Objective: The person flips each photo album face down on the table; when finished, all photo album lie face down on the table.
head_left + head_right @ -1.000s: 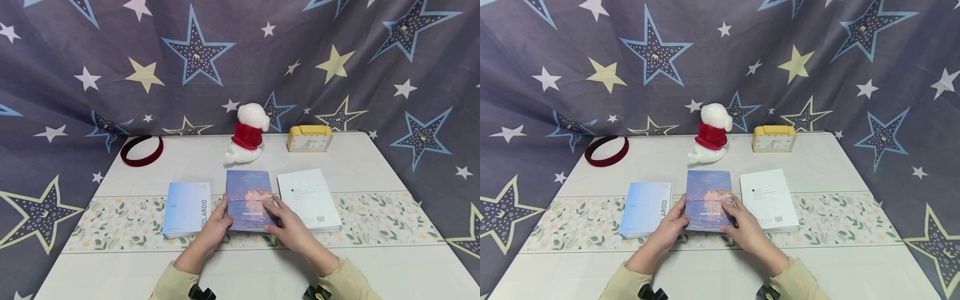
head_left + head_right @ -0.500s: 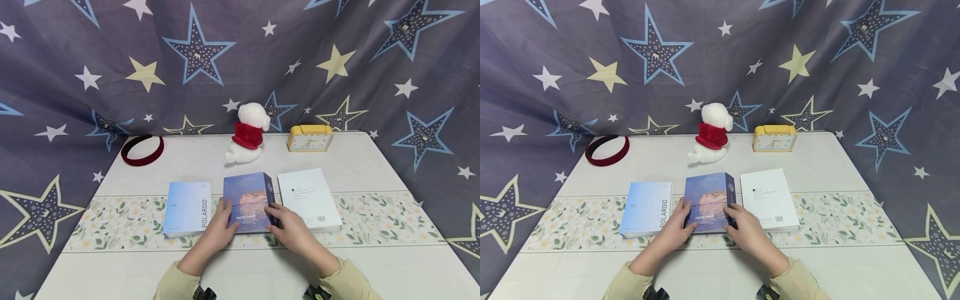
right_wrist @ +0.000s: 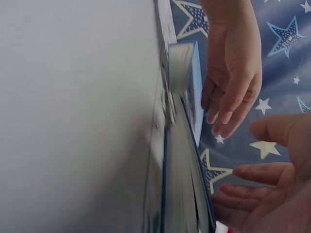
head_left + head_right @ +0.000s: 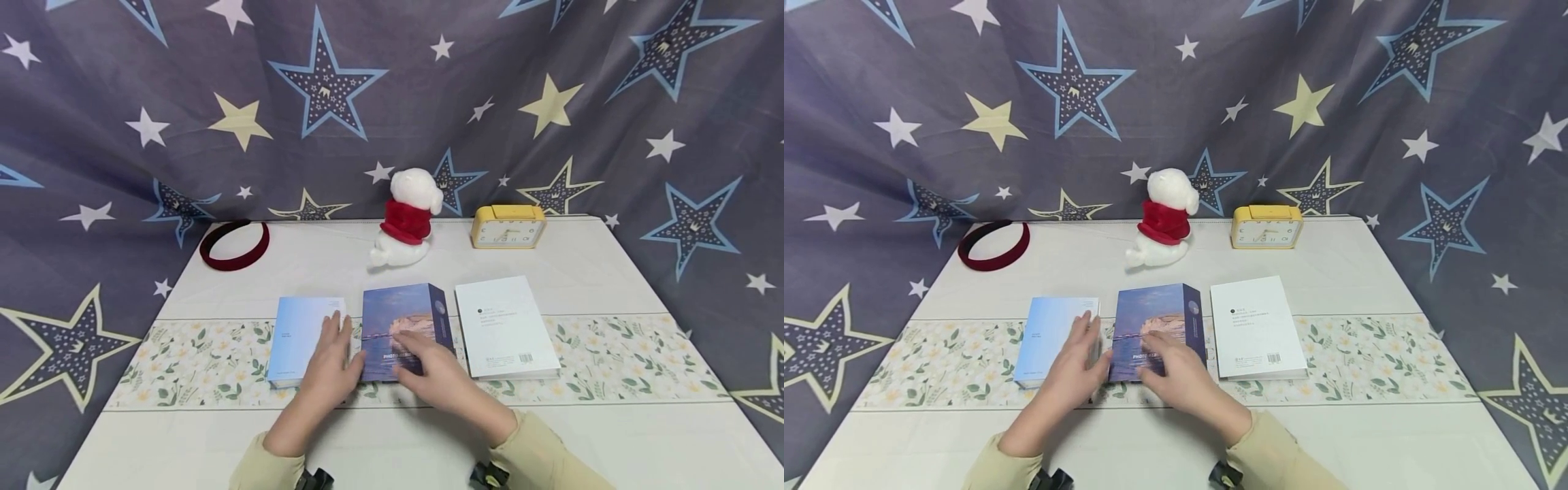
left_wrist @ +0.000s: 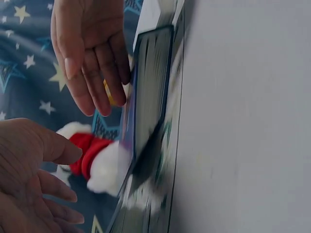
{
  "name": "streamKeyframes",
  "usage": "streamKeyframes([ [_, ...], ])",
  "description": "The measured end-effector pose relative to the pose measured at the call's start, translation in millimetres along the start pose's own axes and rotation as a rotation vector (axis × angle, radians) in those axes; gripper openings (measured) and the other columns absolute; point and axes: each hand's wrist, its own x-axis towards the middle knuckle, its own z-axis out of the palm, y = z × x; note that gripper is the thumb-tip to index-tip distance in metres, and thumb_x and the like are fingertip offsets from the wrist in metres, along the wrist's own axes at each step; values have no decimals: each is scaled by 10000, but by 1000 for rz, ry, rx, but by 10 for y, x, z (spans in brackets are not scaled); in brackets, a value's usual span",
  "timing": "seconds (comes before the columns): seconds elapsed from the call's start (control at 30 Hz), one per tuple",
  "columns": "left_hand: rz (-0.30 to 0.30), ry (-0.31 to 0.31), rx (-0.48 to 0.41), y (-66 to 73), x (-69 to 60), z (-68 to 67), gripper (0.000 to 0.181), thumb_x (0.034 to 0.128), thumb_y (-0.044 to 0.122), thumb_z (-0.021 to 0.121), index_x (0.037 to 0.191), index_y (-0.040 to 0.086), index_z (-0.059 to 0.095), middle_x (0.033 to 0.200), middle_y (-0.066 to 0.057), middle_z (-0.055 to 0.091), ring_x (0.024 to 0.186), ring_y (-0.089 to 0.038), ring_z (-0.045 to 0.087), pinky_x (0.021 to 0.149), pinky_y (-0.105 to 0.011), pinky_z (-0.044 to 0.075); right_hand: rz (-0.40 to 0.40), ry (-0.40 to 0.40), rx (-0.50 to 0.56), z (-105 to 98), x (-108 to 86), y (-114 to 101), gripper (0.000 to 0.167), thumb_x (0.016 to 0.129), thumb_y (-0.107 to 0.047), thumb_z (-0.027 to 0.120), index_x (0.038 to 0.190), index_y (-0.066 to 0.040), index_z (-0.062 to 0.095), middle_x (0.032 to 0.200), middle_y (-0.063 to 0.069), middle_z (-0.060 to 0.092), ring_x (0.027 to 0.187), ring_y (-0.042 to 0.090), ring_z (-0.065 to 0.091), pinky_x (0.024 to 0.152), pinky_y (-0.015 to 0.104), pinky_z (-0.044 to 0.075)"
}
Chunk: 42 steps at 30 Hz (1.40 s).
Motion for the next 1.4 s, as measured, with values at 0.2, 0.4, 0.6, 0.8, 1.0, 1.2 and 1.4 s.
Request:
streamKeyframes([
  [0.2,-15,131,141,-207,-12,-158,647,885,121,652,1404,-156,382,1498,-379,227,1390,-565,127,1094,-684,117,-12,-150,149,145,137,-103,664,925,-325,650,1462,-10,419,1474,193,434,1371,333,388,1124,484,288],
  [0.4,-101,186,183,-362,-23,-274,679,863,114,659,1390,-194,360,1488,-423,174,1361,-619,114,1073,-709,142,40,-268,263,282,245,-232,744,922,-383,633,1501,-14,345,1551,194,301,1435,312,266,1151,493,213],
  [0.6,-180,157,92,-456,-45,-336,721,882,107,625,1424,-206,266,1502,-434,69,1389,-571,110,1110,-608,162,127,-350,528,423,338,-358,758,948,-294,630,1529,3,245,1580,167,240,1442,283,252,1152,442,227],
  [0.8,-240,127,15,-482,-56,-372,750,899,123,606,1455,-183,207,1505,-435,30,1374,-579,122,1078,-625,203,291,-358,795,542,381,-472,771,945,-246,633,1533,15,209,1570,185,257,1425,338,281,1139,455,259],
  [1.0,-350,30,-65,-482,-40,-458,787,931,167,572,1481,-163,116,1512,-423,-16,1379,-581,75,1088,-643,156,416,-294,935,593,384,-538,757,928,-250,626,1524,15,244,1588,190,206,1449,367,193,1149,513,205],
  [1.2,-405,-24,-136,-474,-16,-516,803,946,186,558,1488,-152,72,1534,-386,-37,1407,-541,19,1114,-626,93,453,-212,1208,626,392,-528,745,951,-149,555,1523,75,133,1598,194,162,1447,335,216,1161,489,184],
  [1.4,-420,-3,-190,-474,-13,-519,788,947,171,551,1499,-130,75,1544,-367,-36,1421,-515,0,1130,-607,68,442,-156,1282,634,356,-520,711,966,-116,519,1536,43,125,1581,200,216,1446,347,214,1168,491,152],
])
